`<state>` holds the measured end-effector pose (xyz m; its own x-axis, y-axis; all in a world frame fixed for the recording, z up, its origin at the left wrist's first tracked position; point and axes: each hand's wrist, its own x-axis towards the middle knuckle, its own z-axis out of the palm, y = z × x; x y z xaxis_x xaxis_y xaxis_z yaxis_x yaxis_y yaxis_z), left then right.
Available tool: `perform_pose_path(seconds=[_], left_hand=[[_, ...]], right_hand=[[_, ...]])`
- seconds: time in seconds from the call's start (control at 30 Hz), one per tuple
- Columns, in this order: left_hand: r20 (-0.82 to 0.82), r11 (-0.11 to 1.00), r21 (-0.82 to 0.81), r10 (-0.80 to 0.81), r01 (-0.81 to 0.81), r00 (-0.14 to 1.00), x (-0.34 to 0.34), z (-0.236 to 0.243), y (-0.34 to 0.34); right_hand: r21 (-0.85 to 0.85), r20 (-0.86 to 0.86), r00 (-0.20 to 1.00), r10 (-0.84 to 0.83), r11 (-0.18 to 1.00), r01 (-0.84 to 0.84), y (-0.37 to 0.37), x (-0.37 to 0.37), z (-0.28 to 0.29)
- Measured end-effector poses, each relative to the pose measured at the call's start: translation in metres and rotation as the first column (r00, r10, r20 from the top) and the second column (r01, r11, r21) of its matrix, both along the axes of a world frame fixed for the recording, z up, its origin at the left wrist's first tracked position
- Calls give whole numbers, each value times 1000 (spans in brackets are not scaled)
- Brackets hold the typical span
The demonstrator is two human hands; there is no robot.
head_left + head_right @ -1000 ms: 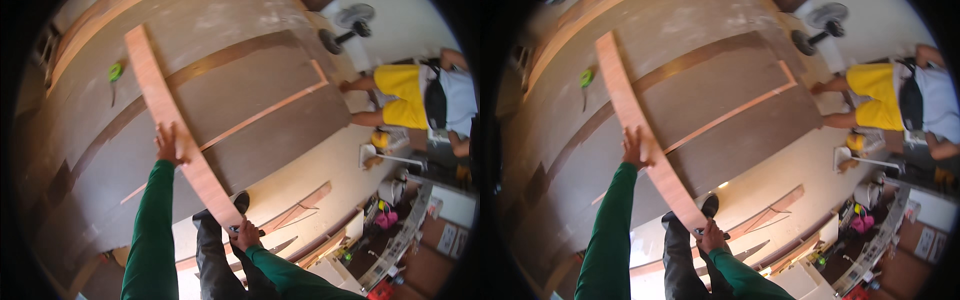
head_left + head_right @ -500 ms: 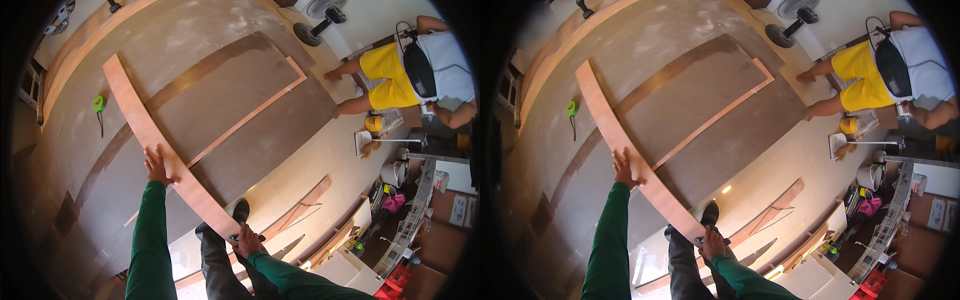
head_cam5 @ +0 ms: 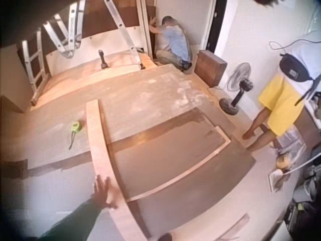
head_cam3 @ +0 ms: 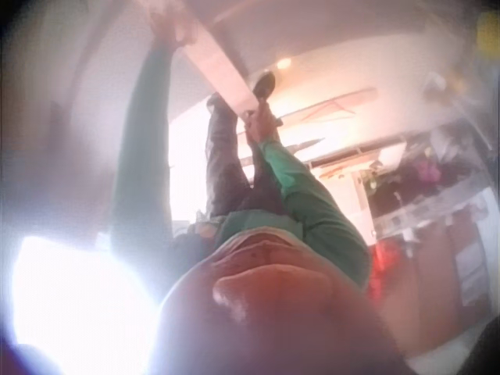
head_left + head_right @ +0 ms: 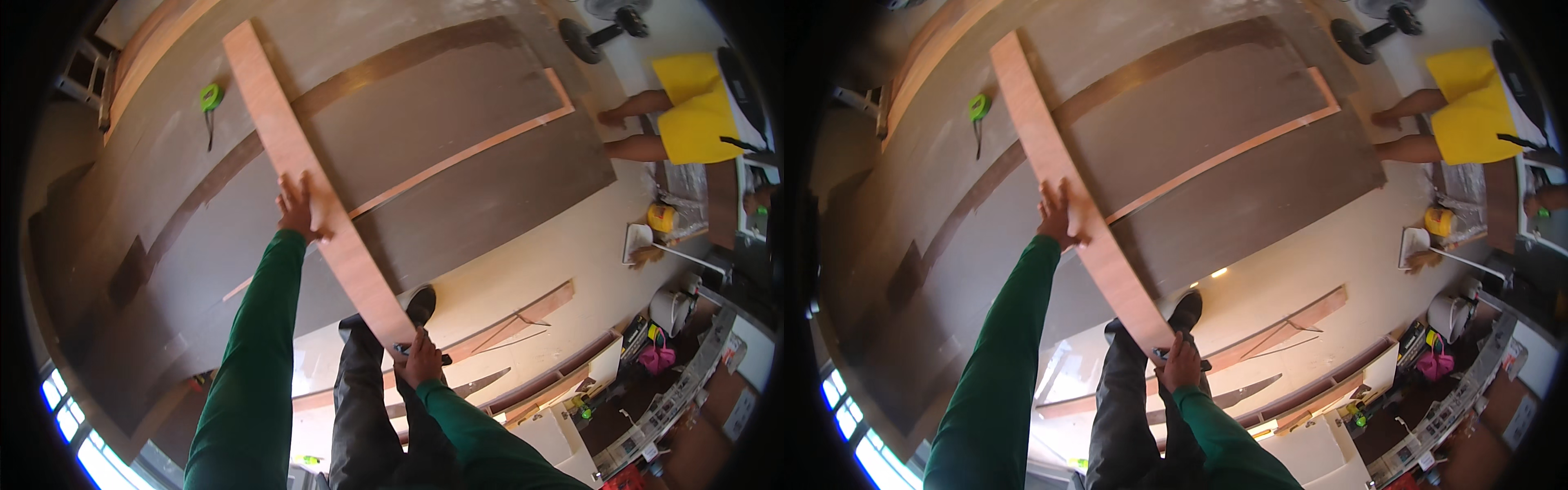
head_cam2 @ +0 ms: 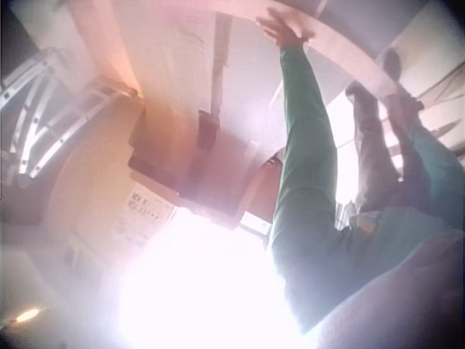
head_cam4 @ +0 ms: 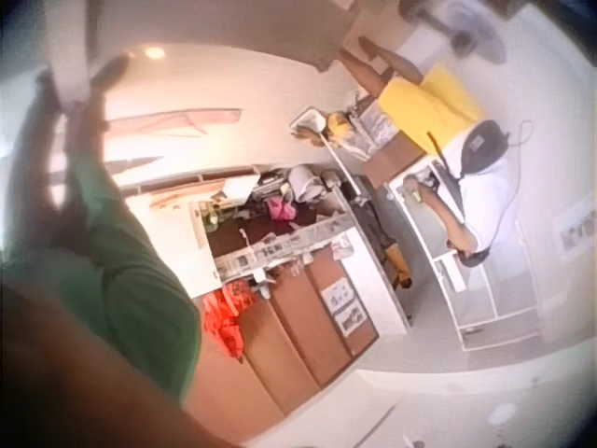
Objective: The person uses a utility knife to cut a long strip of light-colored wood placed on a large workbench. They align the wood, score the surface, and snap it to separate the pieces. The person repeats this process to cut multiple strips from the wood.
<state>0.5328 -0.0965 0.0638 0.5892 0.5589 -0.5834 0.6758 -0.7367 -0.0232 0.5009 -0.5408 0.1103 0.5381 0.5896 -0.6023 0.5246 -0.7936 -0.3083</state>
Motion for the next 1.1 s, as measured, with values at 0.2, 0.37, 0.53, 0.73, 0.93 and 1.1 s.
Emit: perform_pose_path(seconds=[0.2,0.37,0.53,0.73,0.93,1.1], left_hand=[[-125,948,-149,263,-280,957,17,25,-5],[-120,946,-164,262,-280,957,15,24,-5],[137,989,-15,147,-146,980,-5,5,-5],[-110,959,-138,233,-247,966,18,19,-7],[-75,978,-98,178,-185,981,10,15,-1],[-112,992,-101,67,-79,991,20,23,-9]], right_hand=[[-58,-25,999,36,998,-37,1,2,3],[-69,-29,999,42,997,-43,1,2,3],[-45,-58,998,13,999,-15,5,1,3],[-47,-14,999,32,998,-32,2,4,5],[-1,-83,996,21,1000,-21,0,10,5],[-15,-159,987,-32,999,30,-1,23,18]])
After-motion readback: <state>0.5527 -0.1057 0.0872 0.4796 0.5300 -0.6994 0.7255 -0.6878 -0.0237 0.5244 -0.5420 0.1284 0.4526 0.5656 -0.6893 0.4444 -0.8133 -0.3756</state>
